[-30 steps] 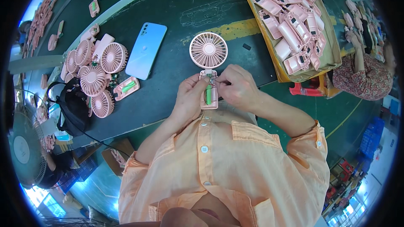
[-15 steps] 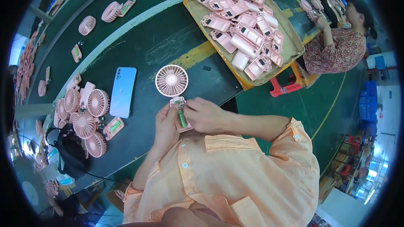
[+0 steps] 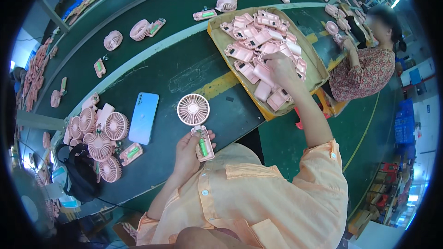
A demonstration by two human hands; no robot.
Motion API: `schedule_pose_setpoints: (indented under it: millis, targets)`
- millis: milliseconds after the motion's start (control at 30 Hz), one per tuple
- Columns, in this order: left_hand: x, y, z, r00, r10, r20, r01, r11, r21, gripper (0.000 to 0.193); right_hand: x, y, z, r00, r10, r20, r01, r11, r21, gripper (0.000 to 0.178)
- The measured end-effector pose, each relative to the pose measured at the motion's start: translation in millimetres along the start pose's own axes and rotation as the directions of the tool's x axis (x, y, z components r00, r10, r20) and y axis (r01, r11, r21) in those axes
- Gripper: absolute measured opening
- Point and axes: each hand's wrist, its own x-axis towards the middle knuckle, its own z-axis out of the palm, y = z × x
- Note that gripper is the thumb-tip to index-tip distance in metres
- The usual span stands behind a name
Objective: The person assembles mini handheld fans by connecting components, snapping the casing parts together, testing the fan, and placing finished fans onto a conveyor belt. The person then walks across the workshop, collects fan casing parts in a cardboard tray, brings them back to the workstation, and assembles more mini fans.
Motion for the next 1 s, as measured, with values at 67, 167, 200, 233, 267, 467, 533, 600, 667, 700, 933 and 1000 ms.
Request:
schedule_pose_setpoints:
  millis: [67, 167, 200, 233, 267, 467, 533, 600, 667, 700, 933, 1000]
  targets:
    - [-4.2, -1.4, -2.0, 1.0, 0.012, -0.002, -0.012, 1.0, 0.004, 0.025, 2.3, 1.0, -4.2, 0.985, 0.034, 0.171, -0.036, 0.999, 0.012, 0.009]
    - [-5.4, -1.9, -1.5, 1.0, 0.014, 0.012, -0.014, 1.0, 0.012, 0.026, 9.2, 13.7, -4.8, 0.958, 0.03, 0.284, -0.011, 0.998, -0.067, 0.009]
    - [-5.4, -0.8, -0.5, 1.0, 0.006, 0.014, -0.006, 1.0, 0.015, 0.026, 9.9, 18.3, -3.0, 0.938, 0.049, 0.343, -0.017, 0.995, -0.096, 0.009]
    - [-8.2, -1.8, -0.7, 1.0, -0.004, 0.006, 0.003, 1.0, 0.01, 0.026, 12.8, 15.2, -5.2, 0.937, 0.043, 0.346, -0.012, 0.996, -0.09, 0.009]
    - [-10.4, -2.8, -1.3, 1.0, -0.006, -0.002, 0.006, 1.0, 0.007, 0.026, 14.5, 12.3, -8.4, 0.941, 0.007, 0.339, 0.014, 0.998, -0.059, 0.008]
    - [-1.2, -2.4, -8.3, 0.999, 0.038, 0.017, -0.038, 0.999, 0.011, 0.028, 17.6, -47.0, -24.5, 0.98, 0.148, -0.135, -0.124, 0.977, 0.171, 0.01]
    - [0.8, -1.7, -12.3, 0.998, 0.05, 0.023, -0.05, 0.999, 0.002, 0.027, 13.1, -92.3, -26.7, 0.972, 0.231, -0.048, -0.19, 0.886, 0.424, 0.008]
    - [-0.2, -1.6, -14.6, 0.999, 0.036, 0.015, -0.036, 0.999, -0.005, 0.026, 1.6, -125.9, -16.5, 0.983, 0.177, 0.047, -0.174, 0.823, 0.54, 0.008]
    - [2.2, -1.4, -14.1, 0.999, 0.034, 0.038, -0.034, 0.999, -0.018, 0.025, -9.0, -146.1, 4.7, 0.984, 0.175, 0.032, -0.16, 0.792, 0.589, 0.008]
    - [2.4, -1.3, -14.3, 0.999, 0.031, 0.037, -0.031, 0.999, -0.02, 0.025, -13.1, -151.1, 17.0, 0.98, 0.193, 0.051, -0.184, 0.772, 0.609, 0.008]
    - [0.0, -3.5, -22.0, 0.998, 0.038, 0.052, -0.037, 0.999, -0.026, 0.025, -29.5, -165.1, 57.0, 0.951, 0.31, -0.02, -0.277, 0.875, 0.397, 0.005]
    - [-1.0, -4.1, -18.8, 0.998, 0.031, 0.058, -0.029, 0.999, -0.028, 0.025, -30.2, -159.4, 62.4, 0.962, 0.269, -0.054, -0.236, 0.912, 0.336, 0.005]
